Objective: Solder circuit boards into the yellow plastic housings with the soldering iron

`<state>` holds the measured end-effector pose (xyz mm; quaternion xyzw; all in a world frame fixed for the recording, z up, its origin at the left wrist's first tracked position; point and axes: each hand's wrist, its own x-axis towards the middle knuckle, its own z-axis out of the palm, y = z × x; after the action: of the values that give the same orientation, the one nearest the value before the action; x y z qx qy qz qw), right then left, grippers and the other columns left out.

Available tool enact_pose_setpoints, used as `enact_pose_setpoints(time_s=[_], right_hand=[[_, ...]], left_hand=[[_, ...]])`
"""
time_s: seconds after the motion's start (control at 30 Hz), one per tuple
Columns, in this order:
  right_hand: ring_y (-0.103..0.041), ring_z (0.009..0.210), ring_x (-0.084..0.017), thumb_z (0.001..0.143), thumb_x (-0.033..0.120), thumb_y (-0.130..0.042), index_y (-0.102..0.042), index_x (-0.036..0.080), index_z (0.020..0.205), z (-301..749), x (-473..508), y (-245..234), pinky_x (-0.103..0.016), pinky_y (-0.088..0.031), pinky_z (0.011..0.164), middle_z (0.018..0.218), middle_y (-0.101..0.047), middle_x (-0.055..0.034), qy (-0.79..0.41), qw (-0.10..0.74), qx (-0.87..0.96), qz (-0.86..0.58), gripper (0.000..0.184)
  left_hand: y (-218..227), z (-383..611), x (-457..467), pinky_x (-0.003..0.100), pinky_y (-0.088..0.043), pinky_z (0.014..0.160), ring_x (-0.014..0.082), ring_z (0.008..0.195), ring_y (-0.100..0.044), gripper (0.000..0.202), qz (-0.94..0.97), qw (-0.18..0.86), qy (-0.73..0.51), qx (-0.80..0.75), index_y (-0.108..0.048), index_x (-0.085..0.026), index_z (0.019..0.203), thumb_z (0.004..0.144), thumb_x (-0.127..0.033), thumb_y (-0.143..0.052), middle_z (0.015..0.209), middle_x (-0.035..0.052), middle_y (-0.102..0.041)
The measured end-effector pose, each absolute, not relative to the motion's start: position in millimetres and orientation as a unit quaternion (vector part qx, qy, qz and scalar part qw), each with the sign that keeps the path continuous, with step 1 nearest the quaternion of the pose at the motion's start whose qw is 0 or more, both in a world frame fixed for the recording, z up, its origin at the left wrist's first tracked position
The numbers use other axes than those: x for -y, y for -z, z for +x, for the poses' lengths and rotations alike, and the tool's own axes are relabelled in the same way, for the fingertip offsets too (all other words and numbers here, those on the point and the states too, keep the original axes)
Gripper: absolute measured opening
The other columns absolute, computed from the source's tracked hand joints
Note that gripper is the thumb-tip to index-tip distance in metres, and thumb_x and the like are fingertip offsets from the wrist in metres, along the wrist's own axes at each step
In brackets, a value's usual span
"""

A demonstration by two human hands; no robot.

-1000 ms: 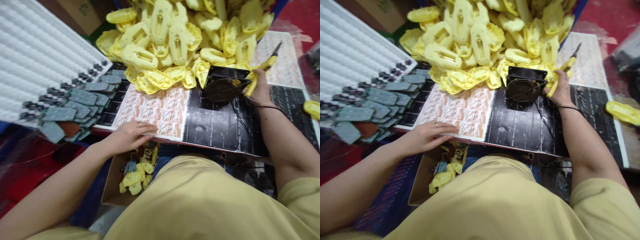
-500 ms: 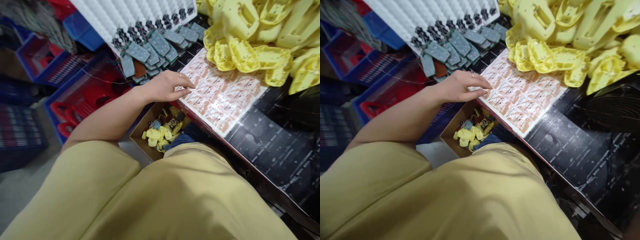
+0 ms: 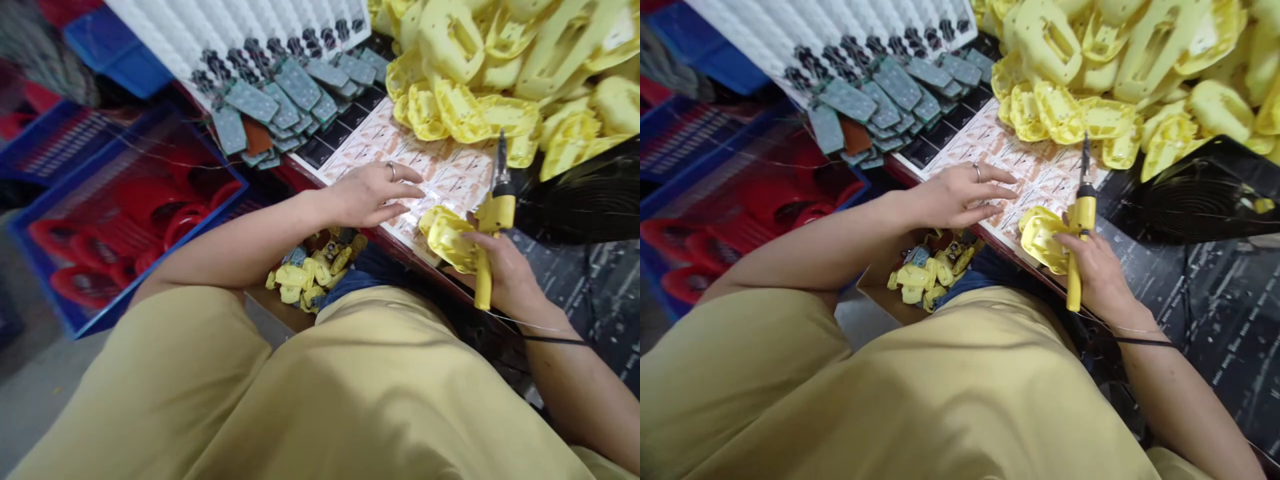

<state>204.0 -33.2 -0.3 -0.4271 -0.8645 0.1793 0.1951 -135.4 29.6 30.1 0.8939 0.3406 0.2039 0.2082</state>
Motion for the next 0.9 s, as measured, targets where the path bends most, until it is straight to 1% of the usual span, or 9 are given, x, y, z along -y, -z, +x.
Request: enact_pose_setpoints(time_s=[0.07, 0.13, 0.23, 0.3, 0.4, 0.57, 0.7, 0.8, 0.9], right_hand=[[-0.069, 0.121, -0.031, 0.094, 0.053, -0.072, -0.059, 0.026, 0.135, 196, 30, -15, -0.049, -0.060, 0.103, 0.125, -0.071, -0.0121, -0.142, 0.211, 0.877, -0.408, 0.051], [-0.069, 0.121, -0.030, 0.094, 0.055, -0.071, -0.054, 0.023, 0.138, 194, 17, -28, -0.045, -0.060, 0.101, 0.128, -0.071, -0.0139, -0.120, 0.229, 0.883, -0.391, 0.056], [-0.069, 0.123, -0.029, 0.096, 0.056, -0.068, -0.054, 0.021, 0.136, 196, -10, -33, -0.042, -0.059, 0.102, 0.131, -0.070, -0.0162, -0.099, 0.219, 0.879, -0.413, 0.055], [-0.070, 0.121, -0.030, 0.096, 0.057, -0.066, -0.056, 0.021, 0.134, 198, -28, -27, -0.044, -0.060, 0.099, 0.128, -0.071, -0.0168, -0.090, 0.196, 0.874, -0.436, 0.053], [-0.072, 0.114, -0.034, 0.094, 0.057, -0.067, -0.057, 0.020, 0.134, 200, -43, -13, -0.047, -0.061, 0.093, 0.123, -0.072, -0.0189, -0.077, 0.177, 0.883, -0.427, 0.056], [-0.074, 0.111, -0.033, 0.095, 0.048, -0.069, -0.060, 0.023, 0.132, 203, -42, -3, -0.051, -0.060, 0.101, 0.120, -0.075, -0.0164, -0.047, 0.211, 0.900, -0.378, 0.046], [-0.077, 0.108, -0.029, 0.099, 0.041, -0.061, -0.065, 0.026, 0.128, 205, -34, -3, -0.043, -0.065, 0.092, 0.122, -0.076, -0.0122, -0.053, 0.225, 0.894, -0.384, 0.033], [-0.079, 0.102, -0.028, 0.099, 0.039, -0.062, -0.065, 0.030, 0.130, 207, -34, -4, -0.041, -0.067, 0.085, 0.121, -0.077, -0.0090, -0.071, 0.226, 0.896, -0.375, 0.032], [-0.079, 0.099, -0.029, 0.097, 0.037, -0.065, -0.061, 0.035, 0.135, 211, -33, -9, -0.046, -0.067, 0.092, 0.120, -0.077, -0.0073, -0.059, 0.240, 0.900, -0.360, 0.039]], left_hand=[[-19, -118, -36, 0.048, -0.046, 0.115, 0.0298, 0.141, -0.058, 0.049, 0.912, 0.177, -0.219, -0.299, -0.066, -0.019, 0.141, 0.105, -0.047, -0.048, 0.152, 0.0156, -0.061], [-9, -104, -39, 0.049, -0.044, 0.118, 0.0315, 0.146, -0.053, 0.053, 0.917, 0.156, -0.226, -0.290, -0.058, -0.013, 0.149, 0.106, -0.043, -0.044, 0.157, 0.0203, -0.055], [4, -89, -30, 0.053, -0.046, 0.116, 0.0344, 0.140, -0.059, 0.052, 0.928, 0.127, -0.192, -0.292, -0.060, -0.008, 0.145, 0.107, -0.038, -0.044, 0.152, 0.0248, -0.059], [11, -84, -14, 0.058, -0.045, 0.115, 0.0354, 0.133, -0.064, 0.049, 0.938, 0.095, -0.168, -0.288, -0.065, -0.009, 0.141, 0.106, -0.039, -0.048, 0.147, 0.0246, -0.064], [18, -78, 12, 0.062, -0.044, 0.115, 0.0366, 0.130, -0.065, 0.049, 0.940, 0.040, -0.181, -0.286, -0.067, -0.012, 0.140, 0.104, -0.043, -0.055, 0.141, 0.0246, -0.067], [26, -63, 28, 0.056, -0.047, 0.114, 0.0311, 0.124, -0.068, 0.038, 0.940, -0.026, -0.215, -0.264, -0.072, -0.018, 0.134, 0.103, -0.035, -0.057, 0.135, 0.0185, -0.072], [26, -55, 22, 0.052, -0.050, 0.111, 0.0286, 0.122, -0.068, 0.036, 0.939, -0.060, -0.246, -0.234, -0.075, -0.019, 0.129, 0.105, -0.034, -0.053, 0.135, 0.0169, -0.073], [26, -49, 21, 0.053, -0.051, 0.110, 0.0282, 0.117, -0.070, 0.036, 0.941, -0.056, -0.237, -0.236, -0.078, -0.020, 0.123, 0.107, -0.037, -0.050, 0.130, 0.0154, -0.076], [23, -49, 17, 0.052, -0.053, 0.108, 0.0290, 0.116, -0.071, 0.040, 0.947, -0.034, -0.219, -0.233, -0.077, -0.020, 0.125, 0.106, -0.044, -0.051, 0.133, 0.0155, -0.075]])
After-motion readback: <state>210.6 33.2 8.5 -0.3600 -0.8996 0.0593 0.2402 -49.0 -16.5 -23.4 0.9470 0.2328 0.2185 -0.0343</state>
